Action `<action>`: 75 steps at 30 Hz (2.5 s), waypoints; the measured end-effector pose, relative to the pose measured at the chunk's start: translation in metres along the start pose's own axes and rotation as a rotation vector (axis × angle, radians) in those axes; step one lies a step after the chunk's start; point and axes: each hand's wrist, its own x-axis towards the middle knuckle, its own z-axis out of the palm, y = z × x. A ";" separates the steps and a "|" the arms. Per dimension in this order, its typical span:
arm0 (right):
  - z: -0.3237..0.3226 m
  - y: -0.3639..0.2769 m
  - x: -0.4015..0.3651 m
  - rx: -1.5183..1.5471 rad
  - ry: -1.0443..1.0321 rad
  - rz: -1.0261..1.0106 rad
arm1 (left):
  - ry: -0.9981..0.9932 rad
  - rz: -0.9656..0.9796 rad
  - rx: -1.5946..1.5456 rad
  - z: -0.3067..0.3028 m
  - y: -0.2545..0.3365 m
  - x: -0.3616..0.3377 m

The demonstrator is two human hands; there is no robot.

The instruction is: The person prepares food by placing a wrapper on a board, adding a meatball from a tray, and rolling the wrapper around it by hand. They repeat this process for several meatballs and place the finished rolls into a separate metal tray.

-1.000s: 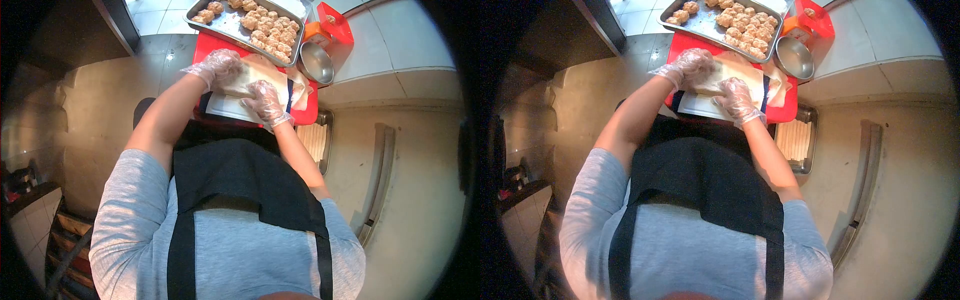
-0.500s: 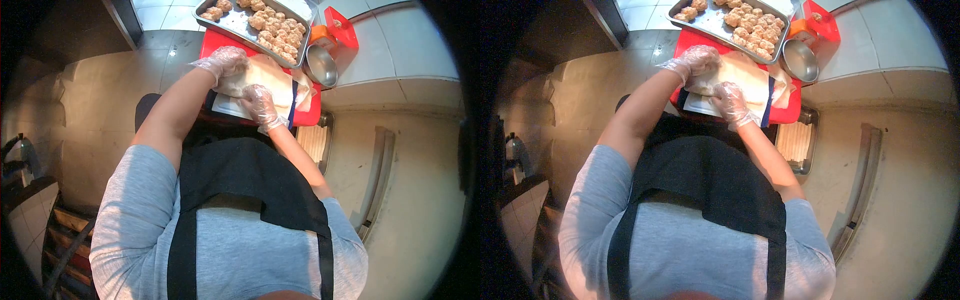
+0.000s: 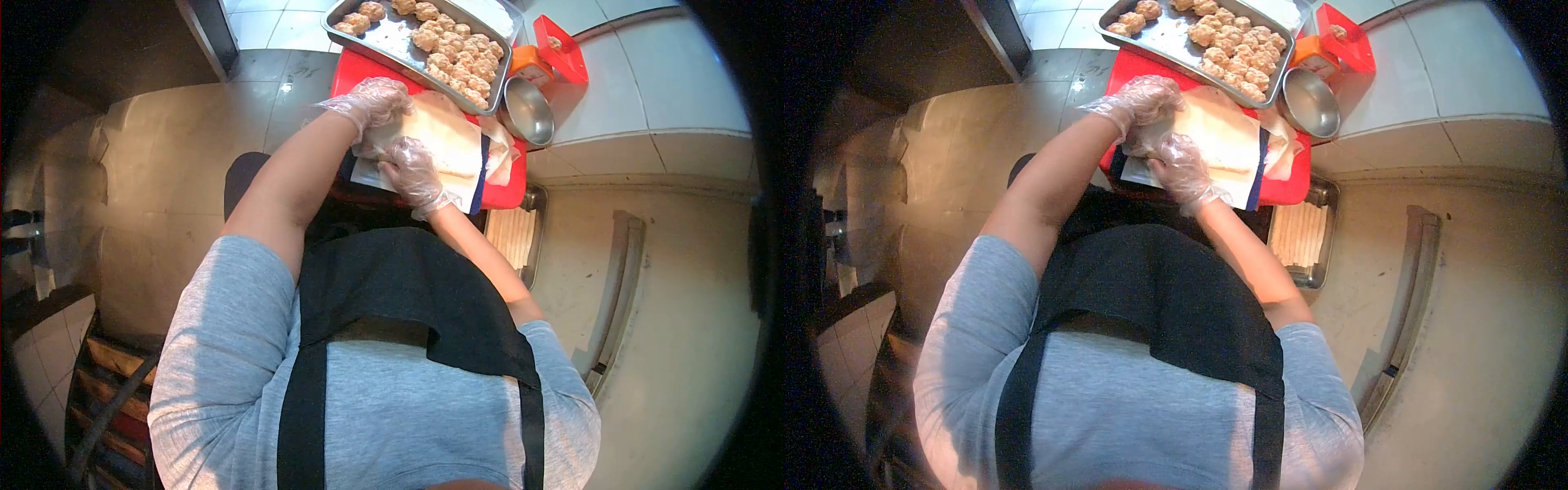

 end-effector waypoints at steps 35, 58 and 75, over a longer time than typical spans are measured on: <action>-0.033 0.020 -0.001 -0.010 -0.285 0.177 | -0.231 -0.072 0.133 0.011 0.031 0.027; -0.080 0.074 -0.066 0.067 -0.163 0.223 | -0.252 -0.222 -0.210 0.007 0.037 0.025; -0.099 0.068 -0.068 0.098 -0.174 0.275 | -0.232 -0.146 -0.093 0.021 0.022 0.025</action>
